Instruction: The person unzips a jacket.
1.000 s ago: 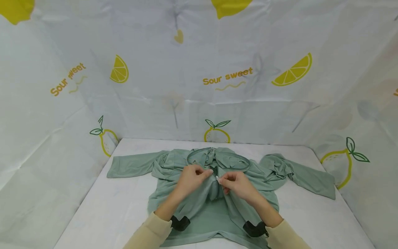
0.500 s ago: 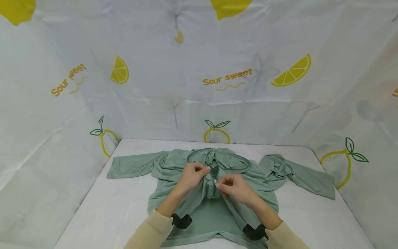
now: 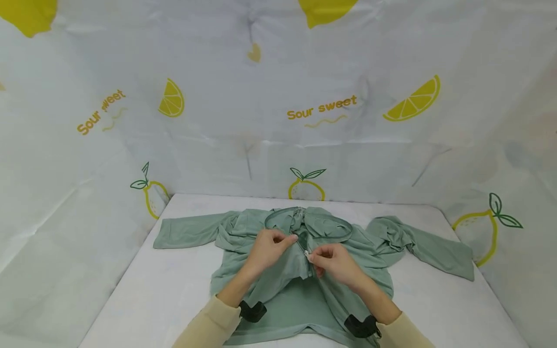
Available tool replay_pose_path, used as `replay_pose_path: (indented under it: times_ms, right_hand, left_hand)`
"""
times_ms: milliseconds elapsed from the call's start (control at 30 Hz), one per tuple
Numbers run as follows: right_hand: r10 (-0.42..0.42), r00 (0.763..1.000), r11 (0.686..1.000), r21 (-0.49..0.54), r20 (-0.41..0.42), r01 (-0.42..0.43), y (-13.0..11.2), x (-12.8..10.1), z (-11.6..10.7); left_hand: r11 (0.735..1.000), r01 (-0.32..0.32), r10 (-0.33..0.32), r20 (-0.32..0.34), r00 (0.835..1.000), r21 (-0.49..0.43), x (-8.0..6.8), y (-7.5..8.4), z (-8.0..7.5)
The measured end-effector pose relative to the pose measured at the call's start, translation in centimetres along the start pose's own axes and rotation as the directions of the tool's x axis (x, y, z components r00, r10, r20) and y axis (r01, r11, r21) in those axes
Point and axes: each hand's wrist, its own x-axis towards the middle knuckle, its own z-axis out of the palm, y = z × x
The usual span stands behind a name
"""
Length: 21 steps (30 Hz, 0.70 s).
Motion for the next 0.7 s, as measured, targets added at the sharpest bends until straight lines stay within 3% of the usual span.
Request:
replay_pose_path:
  times_ms: [167,300,533,700]
  right_hand:
    - [0.012,0.999,0.999,0.04,-0.033,-0.011,-0.6,0.3,0.5]
    - [0.022,0.998,0.998,0.066,-0.052,-0.019,-1.0,0.4,1.1]
    - [0.021,0.999,1.0,-0.019,-0.045,-0.022,-1.2,0.3,1.7]
    - [0.056,0.998,0.997,-0.061,0.034,-0.054,-0.7,-0.4,1.4]
  left_hand:
    - [1.0,-0.026,0.028,0.15,0.988,-0.017,-0.4,-0.1,0.3]
    - [0.996,-0.032,0.046,0.171,0.984,-0.081,-0.6,-0.1,0.5]
    - [0.985,-0.009,0.018,0.054,0.998,-0.175,-0.2,0.0,0.0]
    - [0.987,0.021,-0.039,-0.107,0.994,-0.158,0.4,-0.1,-1.9]
